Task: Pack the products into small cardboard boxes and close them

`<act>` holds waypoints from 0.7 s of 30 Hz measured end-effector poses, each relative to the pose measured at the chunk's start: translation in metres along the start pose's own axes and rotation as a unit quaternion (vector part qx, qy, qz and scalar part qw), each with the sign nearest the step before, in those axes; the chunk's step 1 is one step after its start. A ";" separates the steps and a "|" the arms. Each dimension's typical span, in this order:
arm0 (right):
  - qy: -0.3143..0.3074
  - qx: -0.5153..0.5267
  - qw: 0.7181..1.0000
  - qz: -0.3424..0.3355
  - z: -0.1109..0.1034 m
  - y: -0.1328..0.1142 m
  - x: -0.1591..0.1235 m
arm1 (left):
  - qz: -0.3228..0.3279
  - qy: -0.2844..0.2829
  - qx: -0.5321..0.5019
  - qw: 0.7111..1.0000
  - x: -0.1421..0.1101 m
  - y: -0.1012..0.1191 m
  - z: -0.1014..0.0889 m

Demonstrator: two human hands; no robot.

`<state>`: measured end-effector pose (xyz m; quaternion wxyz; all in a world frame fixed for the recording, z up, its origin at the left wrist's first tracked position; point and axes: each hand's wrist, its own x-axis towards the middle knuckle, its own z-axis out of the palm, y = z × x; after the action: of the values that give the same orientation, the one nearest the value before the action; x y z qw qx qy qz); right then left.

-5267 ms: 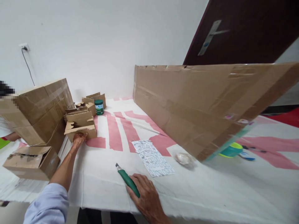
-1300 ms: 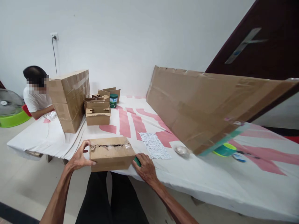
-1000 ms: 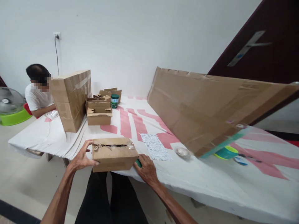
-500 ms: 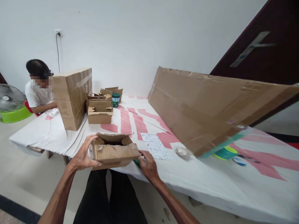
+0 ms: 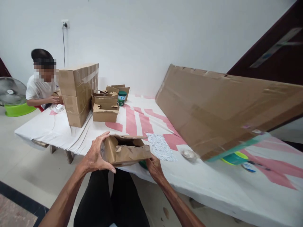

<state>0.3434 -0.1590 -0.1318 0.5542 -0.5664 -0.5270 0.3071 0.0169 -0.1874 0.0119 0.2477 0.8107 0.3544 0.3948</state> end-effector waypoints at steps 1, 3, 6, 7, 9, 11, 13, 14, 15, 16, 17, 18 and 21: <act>-0.007 0.001 1.000 -0.005 -0.001 -0.001 0.000 | 0.002 -0.002 -0.002 1.000 0.000 0.001 0.001; -0.023 0.004 1.000 -0.020 -0.002 -0.002 0.001 | 0.003 -0.017 -0.002 1.000 0.001 0.001 0.002; -0.034 0.004 0.999 -0.027 -0.002 -0.001 0.002 | -0.009 -0.054 -0.002 0.999 0.000 -0.001 -0.002; -0.033 0.003 0.999 -0.025 -0.001 0.000 0.002 | -0.011 -0.062 -0.004 0.998 -0.001 -0.002 -0.004; -0.030 -0.002 0.999 -0.018 0.000 0.001 0.002 | -0.005 -0.068 -0.010 0.998 -0.002 -0.005 -0.008; -0.025 -0.010 1.000 -0.008 0.000 0.000 0.002 | 0.005 -0.064 -0.016 0.998 -0.003 -0.008 -0.010; -0.007 -0.019 1.000 -0.001 -0.003 -0.003 0.003 | 0.005 -0.058 -0.022 0.998 -0.004 -0.012 -0.011; 0.010 -0.023 1.000 0.000 -0.005 -0.006 0.004 | 0.001 -0.055 -0.025 0.998 -0.004 -0.013 -0.011; 0.029 -0.025 0.999 -0.001 -0.008 -0.010 0.005 | -0.002 -0.051 -0.028 0.998 -0.004 -0.014 -0.010; 0.048 -0.026 0.998 -0.004 -0.010 -0.015 0.007 | -0.004 -0.047 -0.030 0.998 -0.004 -0.014 -0.010; 0.061 -0.027 0.998 -0.009 -0.013 -0.020 0.010 | -0.006 -0.043 -0.031 0.999 -0.003 -0.014 -0.010; 0.068 -0.026 0.997 -0.016 -0.014 -0.025 0.011 | -0.007 -0.040 -0.032 0.999 -0.003 -0.014 -0.009; 0.057 -0.025 0.997 -0.037 -0.014 -0.042 0.014 | -0.012 -0.029 -0.046 0.998 -0.001 -0.011 -0.008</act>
<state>0.3492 -0.1576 -0.0860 0.5795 -0.5771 -0.5228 0.2405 0.0063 -0.1802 0.0083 0.2997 0.8052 0.3378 0.3844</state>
